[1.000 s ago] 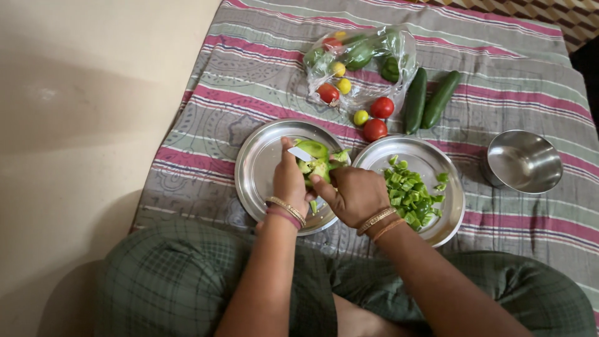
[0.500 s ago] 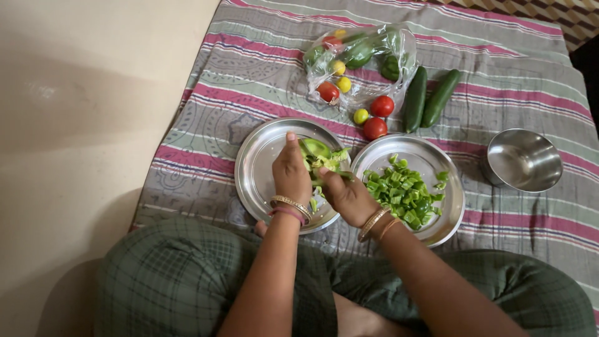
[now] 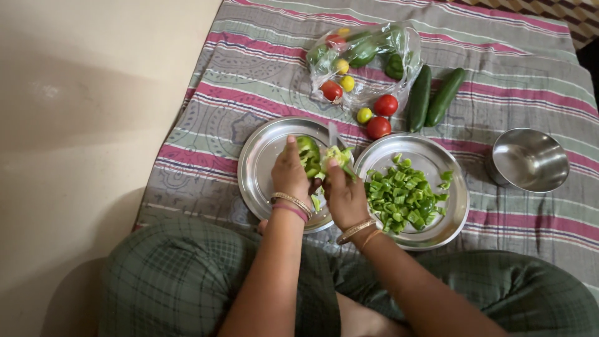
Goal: Chopping green bell peppers into small pieces using a knife on a metal plate.
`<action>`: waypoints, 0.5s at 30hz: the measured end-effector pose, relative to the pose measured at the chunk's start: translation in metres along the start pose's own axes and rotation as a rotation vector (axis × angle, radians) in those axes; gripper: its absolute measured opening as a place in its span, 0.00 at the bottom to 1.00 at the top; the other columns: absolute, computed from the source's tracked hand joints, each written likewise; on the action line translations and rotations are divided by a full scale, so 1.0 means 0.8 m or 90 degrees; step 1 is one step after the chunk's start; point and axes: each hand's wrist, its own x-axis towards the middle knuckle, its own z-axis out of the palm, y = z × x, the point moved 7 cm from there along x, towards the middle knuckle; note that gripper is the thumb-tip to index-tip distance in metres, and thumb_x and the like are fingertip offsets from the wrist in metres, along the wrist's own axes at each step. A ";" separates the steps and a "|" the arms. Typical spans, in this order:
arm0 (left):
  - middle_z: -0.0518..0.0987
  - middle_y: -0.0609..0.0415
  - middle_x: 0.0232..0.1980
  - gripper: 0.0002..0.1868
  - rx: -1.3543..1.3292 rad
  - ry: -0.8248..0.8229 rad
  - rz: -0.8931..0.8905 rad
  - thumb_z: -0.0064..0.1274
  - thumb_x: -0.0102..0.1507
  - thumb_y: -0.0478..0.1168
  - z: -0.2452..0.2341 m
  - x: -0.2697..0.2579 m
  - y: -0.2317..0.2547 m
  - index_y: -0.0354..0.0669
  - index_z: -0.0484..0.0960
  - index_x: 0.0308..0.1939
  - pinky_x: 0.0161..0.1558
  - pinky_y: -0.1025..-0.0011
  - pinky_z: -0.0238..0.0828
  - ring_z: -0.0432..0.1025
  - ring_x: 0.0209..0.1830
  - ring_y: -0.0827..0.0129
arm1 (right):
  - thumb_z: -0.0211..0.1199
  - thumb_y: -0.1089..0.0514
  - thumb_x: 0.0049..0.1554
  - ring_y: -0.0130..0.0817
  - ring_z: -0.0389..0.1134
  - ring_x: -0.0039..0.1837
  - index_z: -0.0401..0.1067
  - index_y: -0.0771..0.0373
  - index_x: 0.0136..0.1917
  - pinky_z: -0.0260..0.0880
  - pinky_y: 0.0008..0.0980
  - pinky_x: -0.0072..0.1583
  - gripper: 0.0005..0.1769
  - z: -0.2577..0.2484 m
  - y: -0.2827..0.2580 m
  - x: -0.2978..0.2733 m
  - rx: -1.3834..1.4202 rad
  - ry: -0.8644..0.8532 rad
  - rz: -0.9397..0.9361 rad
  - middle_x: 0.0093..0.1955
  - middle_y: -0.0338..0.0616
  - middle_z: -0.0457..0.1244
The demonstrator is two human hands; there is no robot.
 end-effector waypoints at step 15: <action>0.81 0.45 0.47 0.33 -0.058 -0.112 0.032 0.62 0.53 0.28 0.009 0.017 -0.021 0.39 0.67 0.60 0.35 0.66 0.81 0.79 0.39 0.63 | 0.47 0.28 0.62 0.24 0.42 0.25 0.58 0.51 0.36 0.38 0.28 0.29 0.28 0.004 0.003 -0.002 0.098 -0.171 0.307 0.26 0.31 0.46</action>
